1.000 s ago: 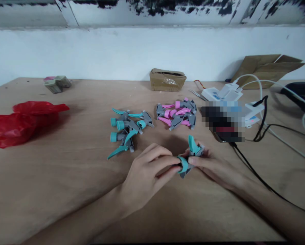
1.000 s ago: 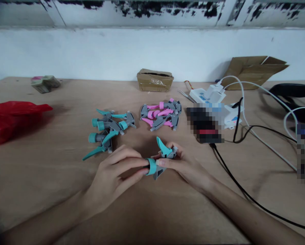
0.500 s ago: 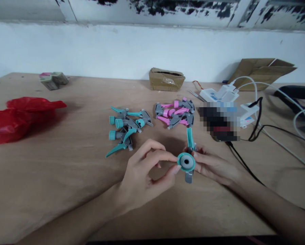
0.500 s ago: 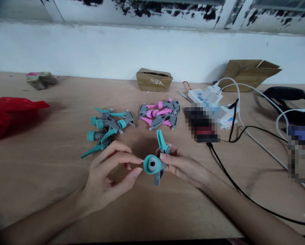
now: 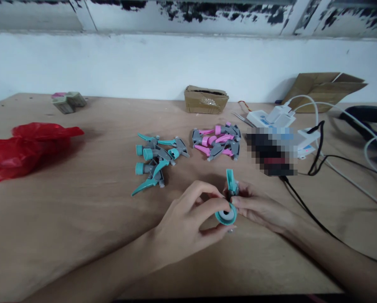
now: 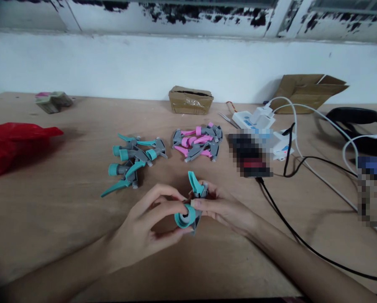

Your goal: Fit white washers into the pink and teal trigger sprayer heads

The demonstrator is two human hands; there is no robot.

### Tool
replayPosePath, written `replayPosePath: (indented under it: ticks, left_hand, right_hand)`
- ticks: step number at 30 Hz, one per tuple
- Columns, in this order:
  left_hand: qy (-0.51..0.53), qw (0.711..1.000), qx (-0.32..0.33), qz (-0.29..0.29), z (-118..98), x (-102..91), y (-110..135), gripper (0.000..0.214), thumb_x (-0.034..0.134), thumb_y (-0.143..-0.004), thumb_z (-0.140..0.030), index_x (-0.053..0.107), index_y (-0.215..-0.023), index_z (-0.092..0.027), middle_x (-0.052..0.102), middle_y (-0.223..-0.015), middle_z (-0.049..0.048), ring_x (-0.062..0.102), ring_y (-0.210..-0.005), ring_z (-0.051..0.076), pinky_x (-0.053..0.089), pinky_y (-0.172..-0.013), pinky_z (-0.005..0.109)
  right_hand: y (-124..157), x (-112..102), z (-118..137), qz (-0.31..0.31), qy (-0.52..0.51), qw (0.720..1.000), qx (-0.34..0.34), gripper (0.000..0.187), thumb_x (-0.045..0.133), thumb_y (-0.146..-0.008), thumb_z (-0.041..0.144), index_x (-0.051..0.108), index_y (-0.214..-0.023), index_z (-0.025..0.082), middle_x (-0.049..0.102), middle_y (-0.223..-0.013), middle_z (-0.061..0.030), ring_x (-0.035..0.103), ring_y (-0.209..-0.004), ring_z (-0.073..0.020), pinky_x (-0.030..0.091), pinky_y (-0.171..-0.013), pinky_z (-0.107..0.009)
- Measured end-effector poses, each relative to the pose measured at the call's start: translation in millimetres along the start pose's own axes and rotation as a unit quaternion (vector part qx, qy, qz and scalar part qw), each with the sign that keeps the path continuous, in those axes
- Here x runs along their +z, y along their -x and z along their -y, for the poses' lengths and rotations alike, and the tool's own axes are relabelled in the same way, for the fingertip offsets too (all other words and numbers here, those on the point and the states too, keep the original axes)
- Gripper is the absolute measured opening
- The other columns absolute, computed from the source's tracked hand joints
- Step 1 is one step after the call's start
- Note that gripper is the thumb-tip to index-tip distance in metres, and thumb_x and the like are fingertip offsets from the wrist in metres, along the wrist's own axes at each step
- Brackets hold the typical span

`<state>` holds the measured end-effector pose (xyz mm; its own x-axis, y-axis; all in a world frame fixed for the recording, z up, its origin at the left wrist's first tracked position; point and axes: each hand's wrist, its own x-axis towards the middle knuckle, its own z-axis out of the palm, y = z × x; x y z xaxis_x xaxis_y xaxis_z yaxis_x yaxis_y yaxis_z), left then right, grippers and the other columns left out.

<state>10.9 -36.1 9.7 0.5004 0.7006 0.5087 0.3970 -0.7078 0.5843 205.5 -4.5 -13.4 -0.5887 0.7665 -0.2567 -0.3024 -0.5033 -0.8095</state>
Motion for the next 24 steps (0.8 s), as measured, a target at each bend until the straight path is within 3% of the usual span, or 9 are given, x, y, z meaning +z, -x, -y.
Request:
replayPosePath:
  ticks: [5, 8, 11, 16, 19, 24]
  left_hand:
    - [0.016, 1.000, 0.019, -0.006, 1, 2.0, 1, 0.021, 0.066, -0.077, -0.025, 0.057, -0.095, -0.018, 0.061, -0.098, 0.0068, 0.060, -0.089, 0.017, 0.053, -0.078, 0.029]
    - [0.033, 0.998, 0.018, -0.049, -1, 3.3, 0, 0.019, 0.068, -0.076, -0.021, 0.056, -0.091, -0.019, 0.064, -0.091, 0.0045, 0.062, -0.085, 0.016, 0.053, -0.076, 0.029]
    - [0.043, 0.994, -0.028, -0.100, -1, -2.0, -4, 0.024, 0.069, -0.074, -0.018, 0.054, -0.092, -0.020, 0.065, -0.094, 0.0046, 0.063, -0.088, 0.017, 0.053, -0.076, 0.031]
    - [0.048, 0.955, -0.144, -0.256, 24, -38.9, -20, 0.047, 0.070, -0.073, -0.025, 0.043, -0.112, -0.024, 0.060, -0.107, 0.0047, 0.061, -0.098, 0.019, 0.054, -0.075, 0.031]
    - [0.029, 0.951, -0.176, -0.252, 55, -69.6, -27, 0.042, 0.067, -0.076, -0.031, 0.046, -0.111, -0.023, 0.062, -0.088, 0.0003, 0.063, -0.081, 0.016, 0.054, -0.067, 0.029]
    - [-0.109, 0.949, -0.214, -0.203, 92, -101.0, -14, 0.027, 0.061, -0.079, -0.038, 0.057, -0.099, -0.021, 0.065, -0.088, -0.0041, 0.062, -0.086, 0.017, 0.051, -0.073, 0.031]
  right_hand:
    - [0, 3, -1, 0.000, 0.026, 1.000, 0.006, 0.023, 0.076, -0.066, 0.024, 0.059, -0.082, 0.018, 0.060, -0.076, 0.0042, 0.060, -0.069, -0.0068, 0.053, -0.065, -0.019]
    - [-1, 4, -2, -0.015, 0.044, 0.999, -0.020, 0.026, 0.075, -0.067, 0.026, 0.059, -0.086, 0.019, 0.060, -0.080, 0.0030, 0.061, -0.073, -0.0080, 0.052, -0.066, -0.019]
    - [-3, 2, -1, -0.006, 0.051, 0.996, -0.073, 0.029, 0.070, -0.073, 0.037, 0.057, -0.094, 0.022, 0.063, -0.091, -0.0005, 0.063, -0.082, -0.0122, 0.053, -0.075, -0.028]
    - [-6, -5, 4, -0.075, 0.126, 0.982, -0.119, 0.033, 0.056, -0.082, 0.046, 0.052, -0.103, 0.021, 0.066, -0.096, -0.0055, 0.065, -0.086, -0.0169, 0.049, -0.086, -0.039]
    - [-6, -7, 4, -0.119, 0.219, 0.958, -0.140, 0.030, 0.055, -0.083, 0.045, 0.052, -0.098, 0.019, 0.065, -0.090, -0.0056, 0.065, -0.079, -0.0159, 0.052, -0.076, -0.035]
    - [-2, -4, -2, -0.133, 0.395, 0.887, -0.199, 0.026, 0.058, -0.081, 0.042, 0.054, -0.098, 0.022, 0.064, -0.085, -0.0034, 0.061, -0.078, -0.0164, 0.049, -0.068, -0.031]
